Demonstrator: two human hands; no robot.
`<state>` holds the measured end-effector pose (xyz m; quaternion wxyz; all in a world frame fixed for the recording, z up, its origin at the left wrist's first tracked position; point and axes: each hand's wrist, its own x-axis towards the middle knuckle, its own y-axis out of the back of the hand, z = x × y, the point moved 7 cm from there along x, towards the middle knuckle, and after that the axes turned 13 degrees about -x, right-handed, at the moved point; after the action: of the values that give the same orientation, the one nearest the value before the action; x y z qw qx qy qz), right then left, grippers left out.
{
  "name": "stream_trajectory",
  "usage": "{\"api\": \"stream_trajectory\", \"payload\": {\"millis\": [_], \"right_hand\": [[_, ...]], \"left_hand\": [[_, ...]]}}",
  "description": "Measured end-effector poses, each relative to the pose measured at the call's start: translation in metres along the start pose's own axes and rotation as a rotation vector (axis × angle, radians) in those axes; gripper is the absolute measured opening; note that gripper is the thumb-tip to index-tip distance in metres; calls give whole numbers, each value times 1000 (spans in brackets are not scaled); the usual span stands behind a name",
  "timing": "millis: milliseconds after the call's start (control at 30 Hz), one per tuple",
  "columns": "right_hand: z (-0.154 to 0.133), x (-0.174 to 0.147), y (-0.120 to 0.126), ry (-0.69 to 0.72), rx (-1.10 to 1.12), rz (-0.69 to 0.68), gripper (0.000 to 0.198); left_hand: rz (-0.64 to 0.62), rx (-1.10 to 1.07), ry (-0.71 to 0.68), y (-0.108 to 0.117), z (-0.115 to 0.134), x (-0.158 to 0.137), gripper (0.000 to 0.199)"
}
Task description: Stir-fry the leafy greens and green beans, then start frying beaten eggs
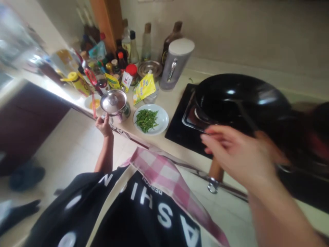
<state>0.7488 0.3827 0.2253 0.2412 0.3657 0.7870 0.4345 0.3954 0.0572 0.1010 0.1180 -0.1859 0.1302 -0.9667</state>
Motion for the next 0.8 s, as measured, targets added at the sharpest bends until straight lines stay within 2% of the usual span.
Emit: {"api": "stream_trajectory", "payload": {"millis": [167, 267, 400, 500, 600, 800], "right_hand": [[-70, 70, -60, 130, 15, -227, 18], [-91, 110, -92, 96, 44, -222, 9], [-97, 152, -126, -45, 163, -129, 3], [-93, 175, -148, -175, 234, -92, 5], [-89, 193, -167, -266, 248, -64, 7], [-88, 231, -186, -262, 189, -14, 11]], "left_hand": [[0, 13, 2, -11, -22, 17, 64], [-9, 36, -4, -18, -32, 27, 62], [-32, 16, 18, -25, -47, 39, 62], [-50, 17, 48, -25, -58, 43, 62], [-68, 17, 16, -24, -62, 45, 61], [-127, 91, -18, -26, -64, 46, 54]]}}
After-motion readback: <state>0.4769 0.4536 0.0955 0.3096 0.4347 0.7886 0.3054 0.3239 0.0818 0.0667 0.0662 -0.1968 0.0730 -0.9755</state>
